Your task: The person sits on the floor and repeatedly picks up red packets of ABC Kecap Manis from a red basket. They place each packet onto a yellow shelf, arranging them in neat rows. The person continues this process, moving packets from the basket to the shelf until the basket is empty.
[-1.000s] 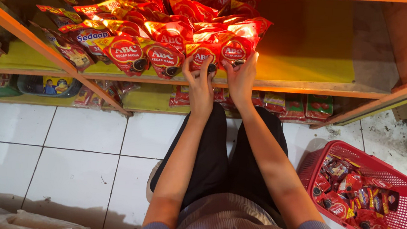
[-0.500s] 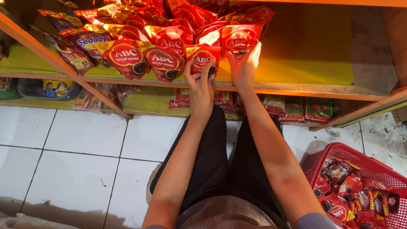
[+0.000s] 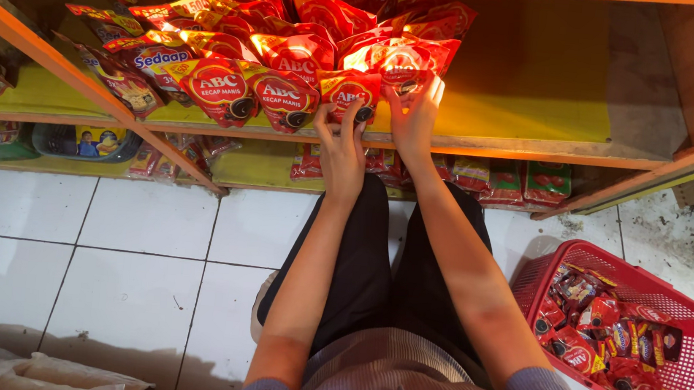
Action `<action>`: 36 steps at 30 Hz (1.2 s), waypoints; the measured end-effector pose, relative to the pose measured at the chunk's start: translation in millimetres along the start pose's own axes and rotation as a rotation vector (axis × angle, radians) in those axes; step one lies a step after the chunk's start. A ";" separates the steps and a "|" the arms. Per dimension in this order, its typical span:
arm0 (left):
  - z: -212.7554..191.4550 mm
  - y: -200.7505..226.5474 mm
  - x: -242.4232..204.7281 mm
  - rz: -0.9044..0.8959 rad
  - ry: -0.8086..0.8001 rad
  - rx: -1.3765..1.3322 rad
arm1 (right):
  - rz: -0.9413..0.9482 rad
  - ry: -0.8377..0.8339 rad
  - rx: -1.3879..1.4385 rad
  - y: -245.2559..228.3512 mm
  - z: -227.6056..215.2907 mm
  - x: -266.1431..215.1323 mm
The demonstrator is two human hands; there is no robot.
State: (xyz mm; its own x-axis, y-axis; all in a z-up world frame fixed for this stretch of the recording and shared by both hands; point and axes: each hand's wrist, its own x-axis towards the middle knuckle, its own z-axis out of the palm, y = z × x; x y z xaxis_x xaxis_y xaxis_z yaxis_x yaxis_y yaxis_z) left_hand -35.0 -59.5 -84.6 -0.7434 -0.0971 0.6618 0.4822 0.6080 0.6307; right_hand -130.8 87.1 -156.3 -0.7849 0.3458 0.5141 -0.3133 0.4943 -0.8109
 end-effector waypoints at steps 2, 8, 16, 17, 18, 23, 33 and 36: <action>-0.6 -1.0 -0.5 0.006 -0.002 -0.025 | 0.004 -0.021 0.023 -5.8 -2.2 -1.3; -1.4 -0.6 -2.9 -0.023 -0.019 -0.066 | -0.062 -0.062 0.216 -29.1 -1.1 -8.5; -3.4 -1.3 -0.8 -0.016 -0.012 0.008 | -0.116 -0.068 0.087 -58.6 3.4 -11.2; -3.5 -2.8 -1.2 -0.021 -0.015 -0.001 | -0.054 -0.082 0.194 -59.8 4.1 -11.3; -3.4 -4.4 -1.6 -0.026 -0.018 -0.009 | 0.008 -0.095 0.300 -61.0 5.0 -11.1; -5.2 -12.1 -4.5 0.024 -0.021 -0.018 | 0.142 -0.063 0.335 -66.5 0.4 -16.0; -0.7 12.6 -37.3 -0.007 -0.041 0.077 | 0.088 -0.124 0.345 -68.6 -16.3 -48.1; 5.9 34.9 -54.4 0.004 -0.057 0.112 | 0.058 -0.128 0.223 -83.2 -54.2 -59.5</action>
